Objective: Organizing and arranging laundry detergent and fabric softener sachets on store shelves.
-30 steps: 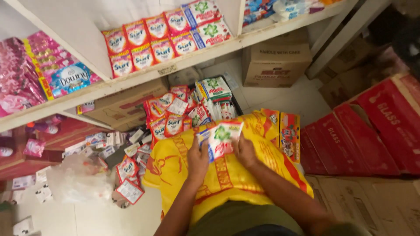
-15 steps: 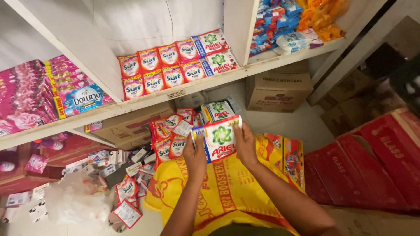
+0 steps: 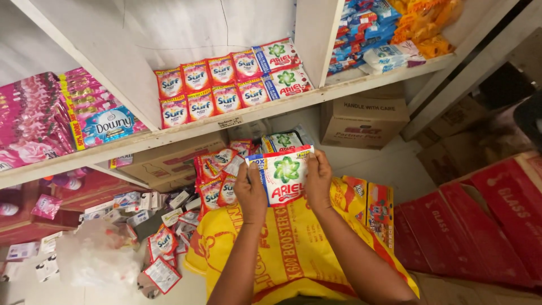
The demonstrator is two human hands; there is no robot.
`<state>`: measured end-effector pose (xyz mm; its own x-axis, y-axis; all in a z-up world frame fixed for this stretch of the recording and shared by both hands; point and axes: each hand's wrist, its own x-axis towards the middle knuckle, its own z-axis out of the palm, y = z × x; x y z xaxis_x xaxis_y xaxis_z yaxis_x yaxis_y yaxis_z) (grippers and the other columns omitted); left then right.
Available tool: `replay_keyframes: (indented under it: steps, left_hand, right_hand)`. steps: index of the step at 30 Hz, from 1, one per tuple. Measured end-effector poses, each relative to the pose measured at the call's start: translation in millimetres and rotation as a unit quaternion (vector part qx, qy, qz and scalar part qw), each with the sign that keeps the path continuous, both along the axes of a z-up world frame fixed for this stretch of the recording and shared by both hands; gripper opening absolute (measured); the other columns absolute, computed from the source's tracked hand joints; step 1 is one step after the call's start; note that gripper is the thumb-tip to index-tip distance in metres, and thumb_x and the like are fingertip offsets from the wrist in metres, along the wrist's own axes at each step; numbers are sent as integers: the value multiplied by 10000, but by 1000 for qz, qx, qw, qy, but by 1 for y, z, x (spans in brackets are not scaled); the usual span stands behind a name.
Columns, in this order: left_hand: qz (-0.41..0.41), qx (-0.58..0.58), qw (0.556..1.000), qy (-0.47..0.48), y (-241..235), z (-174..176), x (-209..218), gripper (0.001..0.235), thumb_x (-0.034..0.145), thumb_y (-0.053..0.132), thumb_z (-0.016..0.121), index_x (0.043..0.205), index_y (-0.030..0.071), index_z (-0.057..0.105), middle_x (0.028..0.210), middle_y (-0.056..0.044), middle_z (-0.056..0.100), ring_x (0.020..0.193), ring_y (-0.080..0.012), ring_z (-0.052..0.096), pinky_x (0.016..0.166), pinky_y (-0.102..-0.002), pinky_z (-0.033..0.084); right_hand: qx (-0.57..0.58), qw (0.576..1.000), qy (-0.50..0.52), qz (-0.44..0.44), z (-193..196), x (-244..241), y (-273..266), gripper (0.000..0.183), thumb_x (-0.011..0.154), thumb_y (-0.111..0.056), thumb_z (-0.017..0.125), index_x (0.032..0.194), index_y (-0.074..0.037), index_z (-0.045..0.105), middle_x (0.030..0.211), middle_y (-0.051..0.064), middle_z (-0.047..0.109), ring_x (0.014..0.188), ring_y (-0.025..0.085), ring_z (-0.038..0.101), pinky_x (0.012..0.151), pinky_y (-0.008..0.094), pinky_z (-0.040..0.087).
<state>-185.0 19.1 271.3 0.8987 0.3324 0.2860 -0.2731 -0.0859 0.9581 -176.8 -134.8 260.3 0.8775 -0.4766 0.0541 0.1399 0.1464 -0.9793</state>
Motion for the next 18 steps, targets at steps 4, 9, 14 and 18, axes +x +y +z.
replay_keyframes:
  steps: [4, 9, 14, 18]
  left_hand:
    - [-44, -35, 998, -27, 2, 13, -7, 216, 1081, 210, 560, 1056, 15, 652, 755, 15, 581, 692, -34, 465, 599, -252, 410]
    - [18, 58, 998, -14, -5, 15, -6, 176, 1046, 178, 625, 1036, 12, 682, 706, 19, 603, 653, -37, 485, 577, -245, 433]
    - [-131, -77, 985, 82, -1, -23, 2, 113, 974, 112, 701, 998, 3, 714, 855, 7, 734, 731, -41, 627, 655, -236, 523]
    - [-207, -174, 950, 159, -1, -32, -1, 118, 952, 94, 704, 1043, 25, 734, 898, 1, 753, 736, -53, 651, 649, -251, 543]
  right_hand:
    - [73, 996, -6, 46, -1, 3, -7, 144, 1030, -173, 579, 1015, -59, 665, 797, -61, 599, 675, 50, 481, 569, 232, 406]
    - [-15, 993, -115, -19, -30, 10, -2, 165, 1081, -166, 573, 995, -36, 626, 894, -59, 590, 834, 29, 500, 737, 217, 452]
    - [-126, 989, -64, -40, -27, 25, -17, 200, 1091, -185, 555, 975, -35, 619, 844, -42, 577, 802, 42, 509, 716, 225, 465]
    - [-10, 999, -31, 24, -42, 35, -25, 222, 1101, -203, 573, 978, -24, 612, 826, -25, 578, 748, 51, 488, 632, 237, 439]
